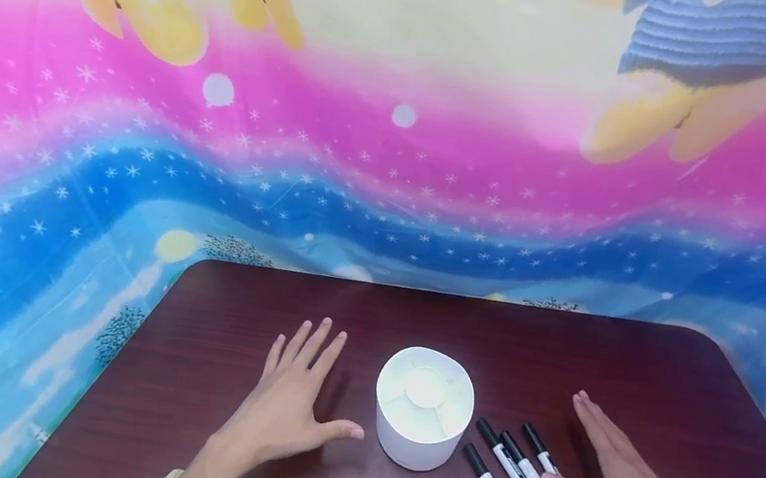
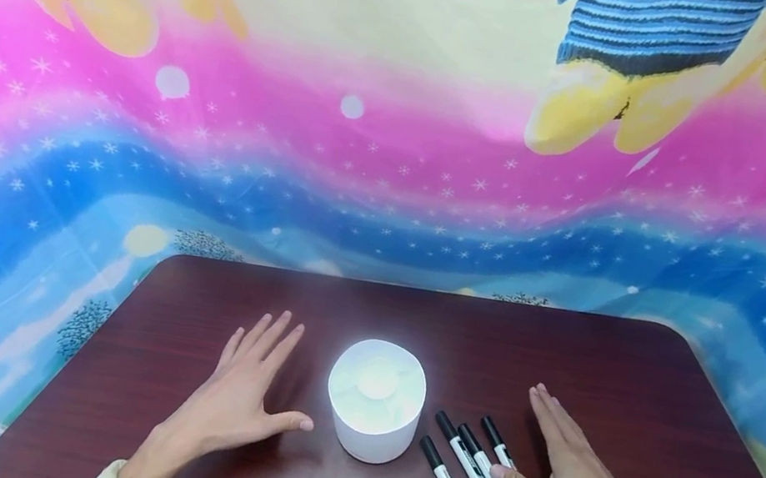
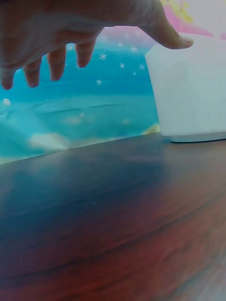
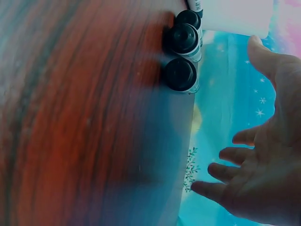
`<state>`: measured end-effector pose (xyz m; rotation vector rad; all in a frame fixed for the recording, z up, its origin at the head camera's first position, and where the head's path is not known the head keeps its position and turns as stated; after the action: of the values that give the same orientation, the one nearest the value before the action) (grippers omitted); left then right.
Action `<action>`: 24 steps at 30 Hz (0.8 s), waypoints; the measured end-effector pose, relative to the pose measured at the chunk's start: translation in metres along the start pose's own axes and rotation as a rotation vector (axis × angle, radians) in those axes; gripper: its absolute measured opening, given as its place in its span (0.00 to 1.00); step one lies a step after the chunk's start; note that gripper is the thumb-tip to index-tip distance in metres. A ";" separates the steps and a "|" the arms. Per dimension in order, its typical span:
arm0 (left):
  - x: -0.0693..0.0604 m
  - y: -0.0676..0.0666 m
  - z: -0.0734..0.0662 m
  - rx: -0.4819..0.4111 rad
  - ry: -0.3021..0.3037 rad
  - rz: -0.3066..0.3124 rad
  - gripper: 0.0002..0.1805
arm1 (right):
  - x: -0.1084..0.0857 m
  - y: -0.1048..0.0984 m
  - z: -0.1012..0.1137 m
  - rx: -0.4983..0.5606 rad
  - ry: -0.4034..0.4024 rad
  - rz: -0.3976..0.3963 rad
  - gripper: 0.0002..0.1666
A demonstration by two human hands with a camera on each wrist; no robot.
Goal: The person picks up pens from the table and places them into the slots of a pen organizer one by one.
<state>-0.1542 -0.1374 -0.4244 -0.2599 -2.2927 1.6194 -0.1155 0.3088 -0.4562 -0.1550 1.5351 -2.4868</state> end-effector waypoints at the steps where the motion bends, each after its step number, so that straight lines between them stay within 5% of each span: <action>1: 0.001 0.001 -0.002 -0.007 0.014 -0.001 0.69 | 0.000 0.000 0.000 0.003 0.003 0.010 0.69; 11: 0.008 0.007 -0.010 -0.038 0.120 -0.007 0.69 | 0.003 -0.002 -0.001 0.034 -0.006 0.023 0.63; 18: 0.011 0.010 -0.013 -0.093 0.167 0.003 0.69 | 0.006 -0.003 -0.007 0.184 -0.031 0.040 0.54; 24: 0.015 0.011 -0.017 -0.228 0.190 0.023 0.66 | 0.010 -0.002 -0.013 0.315 -0.024 0.066 0.47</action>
<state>-0.1625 -0.1134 -0.4266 -0.4735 -2.3312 1.2807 -0.1283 0.3188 -0.4605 -0.0803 1.1010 -2.6210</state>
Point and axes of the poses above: each hand's wrist, its own x-axis towards the middle knuckle, its own y-axis out of the palm, z = x × y, the point moved 3 cm from there along x, towards the middle knuckle
